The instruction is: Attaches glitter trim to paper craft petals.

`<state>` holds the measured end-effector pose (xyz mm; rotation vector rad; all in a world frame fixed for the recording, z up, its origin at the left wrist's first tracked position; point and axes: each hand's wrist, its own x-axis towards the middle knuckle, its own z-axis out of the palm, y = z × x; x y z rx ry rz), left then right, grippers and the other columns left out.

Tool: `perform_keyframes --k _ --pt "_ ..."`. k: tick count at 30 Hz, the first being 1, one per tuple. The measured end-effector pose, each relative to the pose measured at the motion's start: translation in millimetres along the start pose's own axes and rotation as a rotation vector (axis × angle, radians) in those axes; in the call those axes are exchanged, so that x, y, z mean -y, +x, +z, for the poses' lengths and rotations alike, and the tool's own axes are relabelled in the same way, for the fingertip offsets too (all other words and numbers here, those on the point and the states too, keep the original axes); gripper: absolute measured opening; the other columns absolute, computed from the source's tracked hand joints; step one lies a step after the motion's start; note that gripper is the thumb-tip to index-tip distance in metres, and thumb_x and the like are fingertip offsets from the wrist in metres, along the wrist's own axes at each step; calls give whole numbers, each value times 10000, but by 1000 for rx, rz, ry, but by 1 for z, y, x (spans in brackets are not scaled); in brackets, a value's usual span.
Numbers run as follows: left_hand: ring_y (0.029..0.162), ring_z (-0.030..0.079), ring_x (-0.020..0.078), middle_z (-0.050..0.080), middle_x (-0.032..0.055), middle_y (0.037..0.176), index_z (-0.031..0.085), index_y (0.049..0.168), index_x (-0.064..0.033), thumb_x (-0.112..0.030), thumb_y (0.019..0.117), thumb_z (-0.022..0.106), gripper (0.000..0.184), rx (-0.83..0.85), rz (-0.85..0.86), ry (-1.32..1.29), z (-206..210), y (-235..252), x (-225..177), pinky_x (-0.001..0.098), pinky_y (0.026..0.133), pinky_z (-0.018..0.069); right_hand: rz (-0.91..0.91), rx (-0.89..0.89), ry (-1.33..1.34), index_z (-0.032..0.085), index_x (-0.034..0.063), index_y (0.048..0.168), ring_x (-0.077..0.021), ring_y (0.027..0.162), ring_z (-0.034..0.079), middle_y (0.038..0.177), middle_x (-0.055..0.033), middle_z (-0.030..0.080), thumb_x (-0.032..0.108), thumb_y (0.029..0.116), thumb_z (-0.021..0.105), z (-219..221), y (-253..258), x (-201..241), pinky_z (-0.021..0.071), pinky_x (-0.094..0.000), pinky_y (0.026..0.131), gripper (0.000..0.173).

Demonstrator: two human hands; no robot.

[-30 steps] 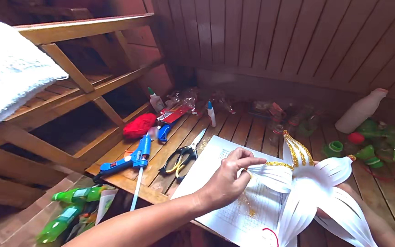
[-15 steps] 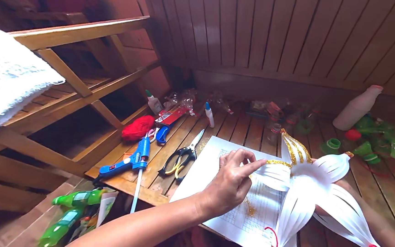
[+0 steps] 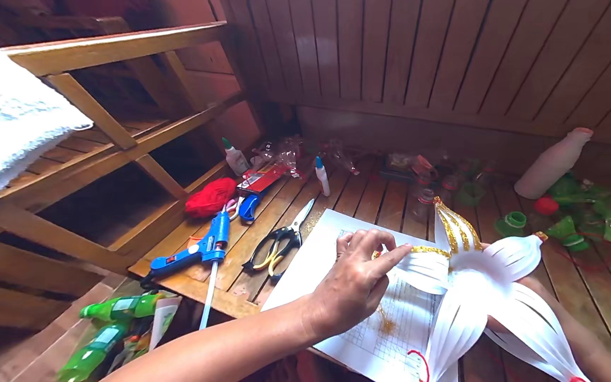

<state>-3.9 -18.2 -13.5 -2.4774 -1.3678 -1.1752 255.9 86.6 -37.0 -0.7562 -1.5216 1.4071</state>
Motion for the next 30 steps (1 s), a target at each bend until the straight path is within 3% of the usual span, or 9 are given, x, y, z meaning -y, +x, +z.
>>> perform_keyframes --k 2,5,8,11,13,17,20,23,30 --pt "1002 607 210 664 74 1086 722 1291 -152 2 848 535 505 1 7 12 0 0 0 465 928 385 17 -76 -16 638 1 790 97 725 608 717 86 679 -110 928 460 12 -3 12 486 -80 747 251" --pt "1013 605 212 663 74 1084 725 1284 -156 4 850 535 500 -8 10 11 0 0 1 465 926 385 -207 104 -222 663 -2 1033 127 946 619 944 115 704 9 986 508 -6 -17 5 475 -73 887 162" --pt "1006 609 211 666 70 1081 728 1281 -158 2 848 537 499 -7 5 12 0 0 1 466 926 388 -240 137 -326 651 -40 1096 118 1000 605 1003 88 696 46 996 525 -11 -20 3 462 -86 923 182" --pt "1011 608 211 665 69 1081 726 1284 -158 3 845 538 505 -1 2 11 0 0 1 470 928 388 -184 115 -171 671 49 1055 113 976 625 979 130 713 18 979 520 -8 -19 4 482 -95 904 172" --pt "1013 604 207 661 69 1078 724 1288 -158 5 847 534 507 -13 0 8 -1 0 2 461 928 389 -228 118 -255 659 -30 1094 112 1003 615 1004 87 703 37 979 549 -7 -23 9 470 -91 925 173" --pt "1003 606 206 663 68 1075 729 1280 -158 0 845 536 501 -3 -5 13 0 0 1 465 927 384 -137 99 -166 652 40 1062 122 967 620 963 138 704 11 991 493 -3 -21 12 478 -85 900 177" --pt "1008 606 204 662 69 1080 727 1285 -160 3 849 532 505 -7 -8 10 -1 1 2 463 932 389 -176 90 -220 652 -16 1070 107 965 626 966 104 703 21 993 514 -5 -21 9 488 -96 900 162" --pt "1015 607 212 663 71 1080 729 1281 -156 2 846 535 501 3 -4 10 0 1 2 472 931 386 -190 77 -217 664 5 1017 119 925 621 920 119 699 17 984 511 -8 -16 1 485 -87 871 157" --pt "1008 611 213 662 76 1082 730 1278 -150 8 837 543 504 4 -6 5 1 3 0 476 932 387 -193 107 -206 665 12 1038 116 943 622 941 119 702 25 991 512 -8 -17 2 484 -88 885 161"
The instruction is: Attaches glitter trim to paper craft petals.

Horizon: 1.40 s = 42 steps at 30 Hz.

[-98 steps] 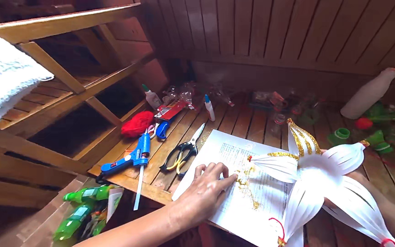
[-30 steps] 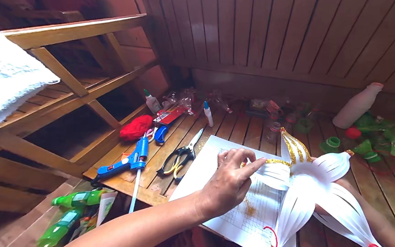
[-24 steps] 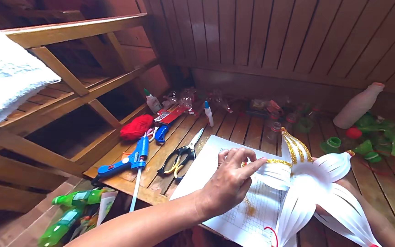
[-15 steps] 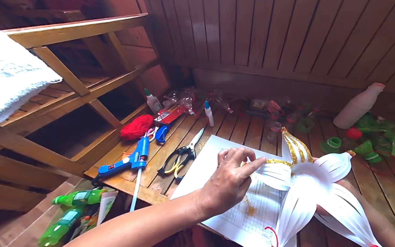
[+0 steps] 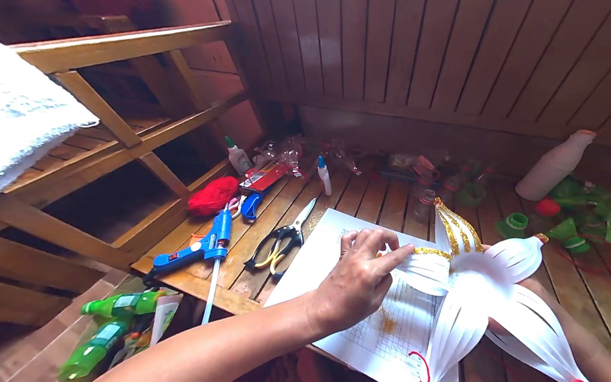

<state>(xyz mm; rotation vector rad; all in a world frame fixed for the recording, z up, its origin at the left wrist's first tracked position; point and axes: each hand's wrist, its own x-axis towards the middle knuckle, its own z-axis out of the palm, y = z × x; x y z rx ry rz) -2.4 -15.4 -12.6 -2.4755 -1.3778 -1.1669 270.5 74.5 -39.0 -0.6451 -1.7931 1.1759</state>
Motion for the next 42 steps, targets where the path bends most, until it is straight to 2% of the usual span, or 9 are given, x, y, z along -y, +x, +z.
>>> perform_keyframes --k 6,9,15,18,22,25,30,38,42 --pt "1007 616 223 669 80 1082 732 1273 -149 7 839 544 498 -12 12 5 1 0 0 476 927 394 21 -17 -71 646 -52 1051 103 937 625 944 76 699 25 997 512 0 -2 4 490 -97 887 163" --pt "1006 616 225 670 81 1082 731 1272 -151 2 844 547 490 -20 24 23 1 -1 -1 474 934 388 50 -44 76 672 57 985 115 897 631 897 137 705 -3 983 491 3 3 0 495 -89 854 190" --pt "1010 611 226 670 79 1075 727 1273 -156 -8 862 542 475 -36 56 56 1 -3 -1 466 934 377 67 -32 66 651 29 1012 111 917 627 912 126 694 -10 996 485 5 1 12 492 -88 868 171" --pt "1004 609 219 670 75 1072 726 1275 -160 -12 867 537 473 -37 69 72 0 -2 -1 461 934 375 22 -40 261 714 134 954 113 894 637 904 162 719 -15 949 513 3 6 -4 495 -93 846 251" --pt "1010 611 211 671 72 1076 732 1264 -161 -7 864 536 471 -42 56 56 0 -1 0 452 937 380 25 -10 58 663 21 1026 108 932 629 931 119 703 3 990 505 1 1 2 493 -96 885 163" --pt "1011 614 220 672 78 1078 733 1264 -153 0 851 542 480 -35 51 49 1 1 0 458 930 387 38 -58 112 677 43 967 112 879 634 877 128 706 -18 958 511 1 4 -11 495 -85 838 177" --pt "1016 612 220 672 75 1078 728 1273 -153 -2 854 537 485 -40 44 52 2 2 0 461 933 384 -4 -15 -90 661 -33 1027 107 926 628 924 93 702 37 983 541 -1 0 -3 491 -91 881 146" --pt "1010 618 231 674 87 1078 730 1266 -146 2 853 546 477 -31 50 47 2 2 0 470 933 386 33 -31 218 704 92 879 128 835 633 834 153 711 -45 918 524 0 13 -20 496 -76 806 229" --pt "1012 618 233 672 89 1080 731 1265 -150 4 846 545 484 -33 53 55 3 2 0 470 935 385 117 -55 174 659 59 806 141 758 606 750 139 678 -76 914 486 2 18 -14 482 -58 752 244"
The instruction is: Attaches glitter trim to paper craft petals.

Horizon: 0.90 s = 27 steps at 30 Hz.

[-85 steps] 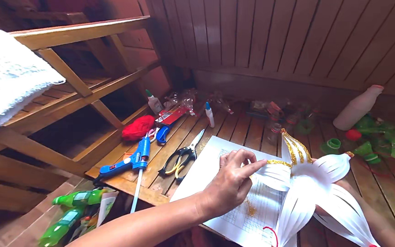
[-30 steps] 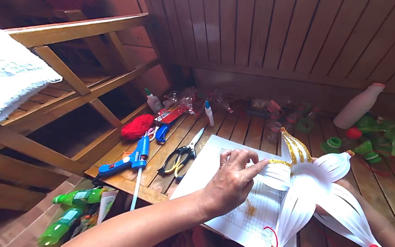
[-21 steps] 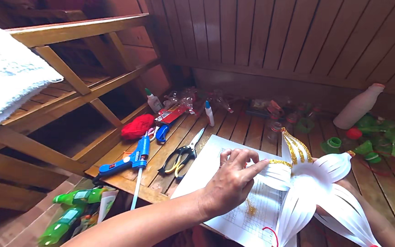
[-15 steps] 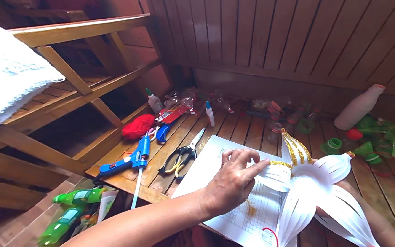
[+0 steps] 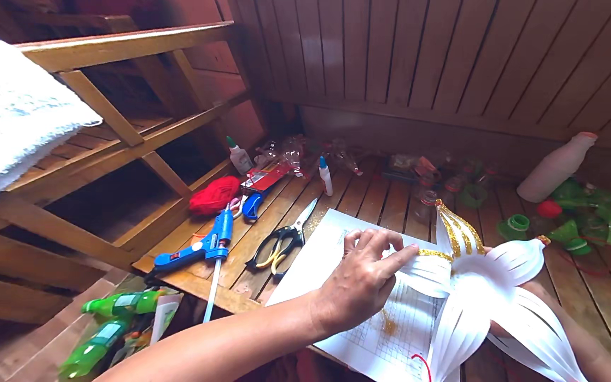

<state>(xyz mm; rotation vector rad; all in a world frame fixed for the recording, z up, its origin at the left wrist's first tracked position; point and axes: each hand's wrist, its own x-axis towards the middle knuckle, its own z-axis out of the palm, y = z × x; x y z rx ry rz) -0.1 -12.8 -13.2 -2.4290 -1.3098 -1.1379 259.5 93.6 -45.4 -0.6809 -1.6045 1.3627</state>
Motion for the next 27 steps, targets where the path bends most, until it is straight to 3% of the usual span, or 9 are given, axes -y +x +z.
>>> perform_keyframes --k 9,14,16,20,25,27 --pt "1010 613 231 672 86 1082 730 1265 -149 -5 856 546 471 13 24 23 0 -1 0 459 933 377 16 -13 68 676 86 841 125 796 629 790 144 699 -80 920 474 2 -4 5 495 -71 781 273" --pt "1019 622 212 679 86 1099 720 1279 -148 -20 895 538 444 -96 -37 25 -17 4 5 477 936 386 -53 8 94 688 75 827 130 784 628 782 138 705 -81 889 507 3 -4 9 493 -61 762 247" --pt "1021 623 192 682 63 1087 745 1223 -162 -50 908 516 406 -119 -117 25 -25 3 11 483 941 388 -25 30 -12 665 28 994 111 899 636 898 121 709 -38 965 494 3 -18 24 503 -91 855 186" --pt "1040 637 248 690 67 1072 768 1126 -161 -109 927 518 323 -13 -287 22 -28 -10 23 554 929 400 -20 92 -103 635 -26 1157 66 1020 638 1041 79 715 9 1001 501 -6 -28 21 503 -148 949 208" --pt "990 660 291 711 90 1030 778 1086 -129 -113 938 545 277 178 -375 -26 -30 -26 27 578 914 419 37 121 -2 670 52 1129 51 1009 647 1034 100 725 24 1002 476 -3 -24 21 510 -167 947 233" --pt "1022 653 334 709 127 1061 776 1102 -105 -104 954 556 265 306 -398 -73 -32 -28 25 599 928 415 111 -40 27 633 -24 1063 47 907 646 933 56 706 -50 998 448 19 -30 44 519 -160 891 198"
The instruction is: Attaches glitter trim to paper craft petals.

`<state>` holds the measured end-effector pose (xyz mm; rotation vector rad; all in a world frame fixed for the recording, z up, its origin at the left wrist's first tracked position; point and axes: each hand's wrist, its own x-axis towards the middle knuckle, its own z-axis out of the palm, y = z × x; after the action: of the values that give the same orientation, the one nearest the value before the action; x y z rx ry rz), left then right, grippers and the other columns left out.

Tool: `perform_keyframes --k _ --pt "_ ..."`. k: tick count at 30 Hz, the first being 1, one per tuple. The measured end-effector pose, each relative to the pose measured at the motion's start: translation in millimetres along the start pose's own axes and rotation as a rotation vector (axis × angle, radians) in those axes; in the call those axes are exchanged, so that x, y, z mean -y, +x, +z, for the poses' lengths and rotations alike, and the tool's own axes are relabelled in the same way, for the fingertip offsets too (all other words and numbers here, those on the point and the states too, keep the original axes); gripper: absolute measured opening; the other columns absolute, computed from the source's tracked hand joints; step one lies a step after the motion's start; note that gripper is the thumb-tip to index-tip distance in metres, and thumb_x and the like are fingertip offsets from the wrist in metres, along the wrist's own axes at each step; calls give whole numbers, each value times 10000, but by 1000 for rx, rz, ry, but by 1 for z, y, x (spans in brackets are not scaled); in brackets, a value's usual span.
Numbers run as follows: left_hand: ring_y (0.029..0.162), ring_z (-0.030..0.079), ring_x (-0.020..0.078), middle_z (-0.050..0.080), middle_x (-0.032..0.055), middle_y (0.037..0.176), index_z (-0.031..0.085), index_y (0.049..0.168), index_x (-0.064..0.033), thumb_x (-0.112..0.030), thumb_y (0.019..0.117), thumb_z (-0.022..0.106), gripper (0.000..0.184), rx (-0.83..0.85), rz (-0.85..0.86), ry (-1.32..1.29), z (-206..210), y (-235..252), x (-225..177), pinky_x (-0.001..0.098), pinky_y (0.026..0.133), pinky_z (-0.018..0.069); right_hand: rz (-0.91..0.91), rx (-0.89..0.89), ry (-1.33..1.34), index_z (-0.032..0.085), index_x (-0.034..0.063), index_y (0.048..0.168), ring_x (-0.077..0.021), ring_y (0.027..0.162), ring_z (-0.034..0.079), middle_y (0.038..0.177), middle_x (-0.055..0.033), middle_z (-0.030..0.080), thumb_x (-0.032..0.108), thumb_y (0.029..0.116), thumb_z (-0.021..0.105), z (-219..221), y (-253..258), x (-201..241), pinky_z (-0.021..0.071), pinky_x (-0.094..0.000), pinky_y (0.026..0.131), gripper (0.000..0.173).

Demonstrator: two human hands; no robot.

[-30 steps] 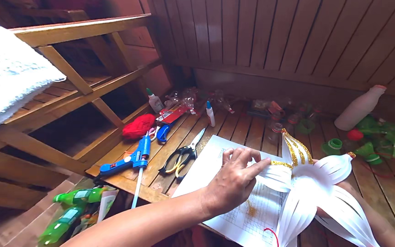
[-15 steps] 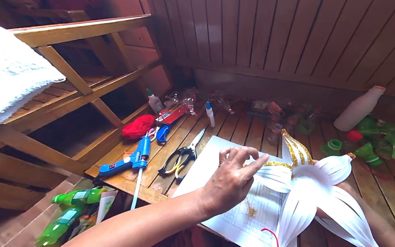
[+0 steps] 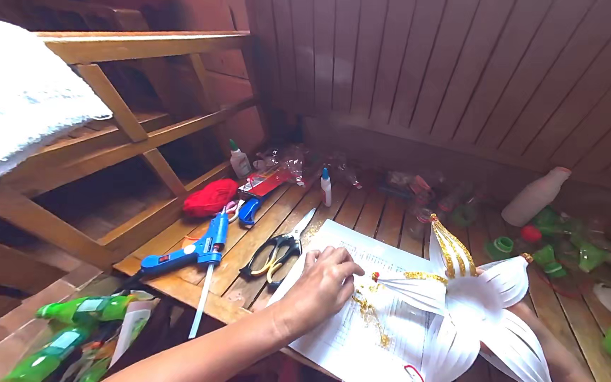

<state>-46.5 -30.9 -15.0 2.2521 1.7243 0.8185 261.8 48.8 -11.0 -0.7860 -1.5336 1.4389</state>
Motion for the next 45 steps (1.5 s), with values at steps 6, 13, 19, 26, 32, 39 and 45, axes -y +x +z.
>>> perform_keyframes --k 6,13,19,26,32,39,45 --pt "1018 646 344 699 140 1070 768 1138 -98 -100 951 589 258 52 41 -10 5 -6 0 581 913 427 324 -244 -227 555 -160 1114 114 831 575 904 -46 655 -145 986 399 43 -3 59 449 -49 814 202" --pt "1012 646 344 687 145 1083 761 1166 -102 -111 946 595 276 31 50 6 9 -9 1 579 907 437 -119 56 26 622 -61 1124 40 981 665 1011 49 737 -80 991 420 -3 1 -11 525 -154 918 243" --pt "959 648 219 684 47 1033 760 1105 -178 -76 885 534 331 -305 171 -31 4 2 -7 502 873 443 -88 38 48 636 -35 1089 38 960 665 980 45 726 -84 988 418 0 1 -7 530 -152 913 245" --pt "1046 601 231 646 81 1125 717 1315 -226 -55 880 539 500 -223 267 -168 13 11 -30 486 887 420 57 -84 26 605 -67 1018 70 838 640 865 43 689 -122 993 356 28 -5 26 526 -116 821 256" --pt "1049 605 251 651 96 1155 710 1325 -278 -52 850 563 546 -290 376 -9 22 14 -33 485 907 406 27 23 -205 552 -126 1219 97 980 618 1043 5 688 -61 995 465 21 -18 36 497 -104 907 249" --pt "1067 599 258 648 90 1154 706 1323 -304 -74 869 563 529 -314 416 72 28 16 -33 475 914 395 24 11 -142 600 -106 1132 86 957 624 989 19 689 -70 1010 429 27 -18 42 498 -101 899 213" --pt "1074 595 247 644 90 1165 698 1335 -295 -72 882 553 525 -308 401 67 24 17 -32 470 931 391 -31 53 -63 602 -73 1124 85 978 636 997 43 704 -65 1007 415 18 -16 30 505 -109 917 221"
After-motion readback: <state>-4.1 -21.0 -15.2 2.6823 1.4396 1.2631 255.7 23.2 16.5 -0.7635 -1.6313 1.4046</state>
